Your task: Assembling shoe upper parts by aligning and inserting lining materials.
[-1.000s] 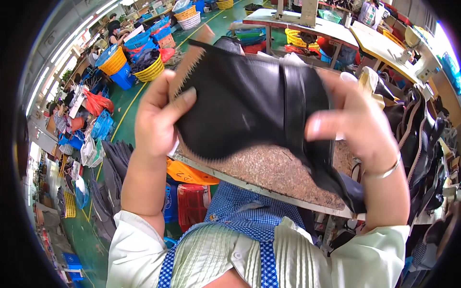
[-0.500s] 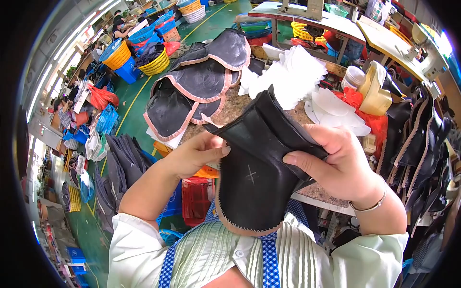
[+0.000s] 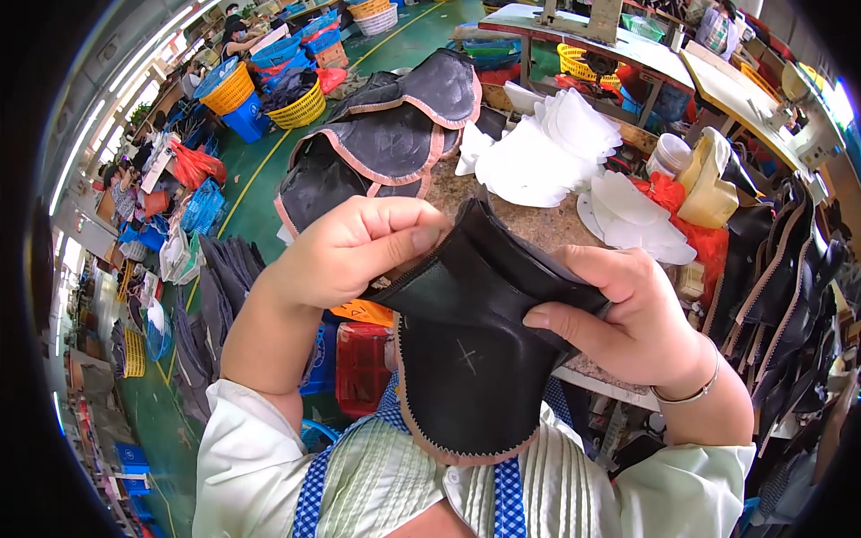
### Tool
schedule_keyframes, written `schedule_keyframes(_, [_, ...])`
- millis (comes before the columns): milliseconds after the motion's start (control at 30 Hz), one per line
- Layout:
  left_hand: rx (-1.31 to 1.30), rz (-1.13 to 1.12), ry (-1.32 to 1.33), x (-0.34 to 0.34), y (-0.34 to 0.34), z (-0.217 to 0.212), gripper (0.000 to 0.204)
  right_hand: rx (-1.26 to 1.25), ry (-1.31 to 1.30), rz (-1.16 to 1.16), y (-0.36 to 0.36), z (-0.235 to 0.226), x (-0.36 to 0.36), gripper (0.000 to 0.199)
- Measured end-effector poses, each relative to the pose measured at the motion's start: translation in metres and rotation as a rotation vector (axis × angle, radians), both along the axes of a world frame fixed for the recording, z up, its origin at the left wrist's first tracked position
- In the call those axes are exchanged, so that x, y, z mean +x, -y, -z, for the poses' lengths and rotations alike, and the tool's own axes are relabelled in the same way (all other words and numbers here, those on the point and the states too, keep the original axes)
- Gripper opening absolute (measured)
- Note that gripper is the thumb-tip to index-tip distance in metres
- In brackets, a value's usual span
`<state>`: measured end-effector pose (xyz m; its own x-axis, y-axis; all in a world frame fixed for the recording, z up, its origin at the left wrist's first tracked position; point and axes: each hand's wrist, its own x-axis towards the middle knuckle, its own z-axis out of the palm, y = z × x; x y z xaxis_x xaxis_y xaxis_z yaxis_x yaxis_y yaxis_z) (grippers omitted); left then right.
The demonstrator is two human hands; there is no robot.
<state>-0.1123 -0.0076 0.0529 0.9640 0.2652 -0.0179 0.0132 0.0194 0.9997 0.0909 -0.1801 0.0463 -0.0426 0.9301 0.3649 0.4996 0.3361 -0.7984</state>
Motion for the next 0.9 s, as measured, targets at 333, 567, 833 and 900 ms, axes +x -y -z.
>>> schedule_keyframes(333, [-0.041, 0.063, 0.019, 0.01, -0.012, 0.032, 0.05, -0.258, -0.515, -0.026, -0.007, 0.016, 0.005, 0.025])
schedule_keyframes(567, [0.15, 0.212, -0.051, 0.019, -0.006, 0.031, 0.034, -0.316, -0.186, -0.146, -0.023, 0.008, 0.006, 0.049])
schedule_keyframes(833, [0.185, 0.079, -0.104, 0.022, -0.014, 0.03, 0.031, -0.481, -0.265, -0.134, -0.033, 0.013, 0.018, 0.025])
schedule_keyframes(900, [0.26, 0.007, -0.051, 0.015, -0.013, 0.028, 0.03, -0.501, -0.281, -0.051, -0.028, 0.008, 0.014, 0.023])
